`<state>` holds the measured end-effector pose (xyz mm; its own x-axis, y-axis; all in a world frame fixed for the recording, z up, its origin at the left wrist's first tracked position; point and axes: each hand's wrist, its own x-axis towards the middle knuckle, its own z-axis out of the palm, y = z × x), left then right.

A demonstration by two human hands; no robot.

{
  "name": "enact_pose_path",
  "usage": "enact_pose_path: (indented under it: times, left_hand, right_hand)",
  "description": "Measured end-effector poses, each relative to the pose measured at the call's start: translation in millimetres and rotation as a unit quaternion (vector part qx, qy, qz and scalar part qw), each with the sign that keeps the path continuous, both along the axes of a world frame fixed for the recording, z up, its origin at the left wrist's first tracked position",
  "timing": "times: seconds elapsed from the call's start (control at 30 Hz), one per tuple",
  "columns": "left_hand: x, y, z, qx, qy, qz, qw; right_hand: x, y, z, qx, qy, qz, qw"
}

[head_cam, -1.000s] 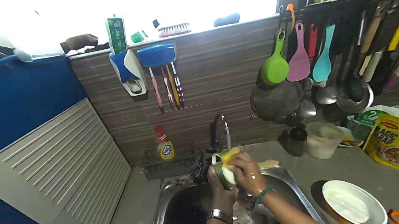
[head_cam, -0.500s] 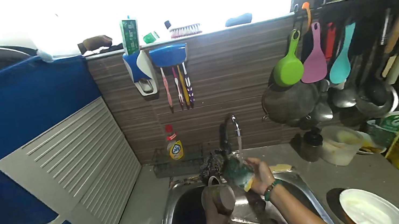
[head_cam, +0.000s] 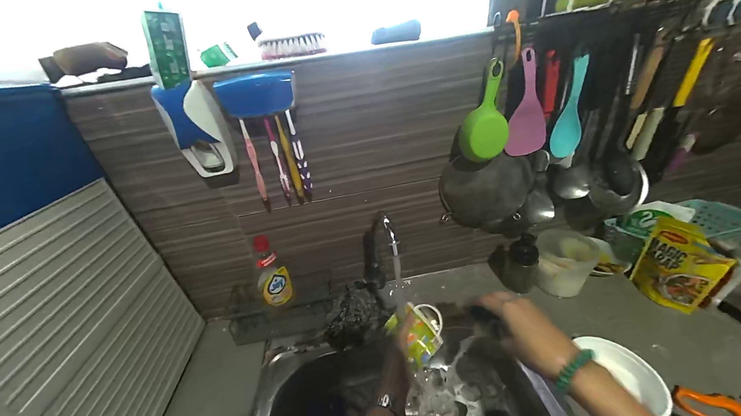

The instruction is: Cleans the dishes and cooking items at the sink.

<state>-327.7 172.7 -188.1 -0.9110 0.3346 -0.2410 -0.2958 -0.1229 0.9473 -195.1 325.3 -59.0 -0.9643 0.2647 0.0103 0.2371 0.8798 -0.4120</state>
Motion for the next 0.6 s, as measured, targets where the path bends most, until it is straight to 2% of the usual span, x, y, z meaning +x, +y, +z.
enact_pose_path:
  times: [0.07, 0.1, 0.2, 0.27, 0.3, 0.33, 0.37, 0.43, 0.47, 0.53, 0.6]
  left_hand:
    - [1, 1, 1, -0.094, 0.116, -0.002, 0.989]
    - [5, 0, 3, -0.142, 0.197, -0.001, 0.97]
    - [10, -6, -4, -0.199, 0.415, 0.063, 0.885]
    - [-1, -9, -16, -0.221, 0.479, 0.115, 0.842]
    - [-5, -10, -20, -0.22, 0.478, 0.124, 0.841]
    - [-6, -12, -20, -0.208, 0.452, 0.122, 0.859]
    - [-4, -14, -16, -0.187, 0.393, 0.11, 0.893]
    - [4, -19, 1, -0.1, 0.177, 0.074, 0.976]
    - [8, -22, 6, -0.04, 0.054, 0.05, 0.996]
    - [18, -28, 11, 0.072, -0.139, -0.006, 0.988]
    - [28, -34, 7, 0.144, -0.23, -0.011, 0.962]
  right_hand:
    - [36, 36, -10, 0.056, -0.023, -0.066, 0.996]
    - [53, 49, -13, 0.08, -0.046, -0.092, 0.991]
    - [83, 67, -24, 0.121, -0.115, -0.128, 0.978]
    - [79, 64, -23, 0.101, -0.111, -0.111, 0.982]
    - [69, 58, -21, 0.071, -0.081, -0.096, 0.99]
    - [54, 47, -18, 0.026, -0.038, -0.075, 0.996]
    - [34, 34, -17, -0.036, 0.013, -0.053, 0.998]
    - [-15, 0, -14, -0.196, 0.098, -0.013, 0.976]
    - [-41, -17, -14, -0.279, 0.113, -0.002, 0.954]
    - [-91, -51, -16, -0.439, 0.102, -0.014, 0.892]
    - [-125, -76, -13, -0.574, 0.072, -0.063, 0.813]
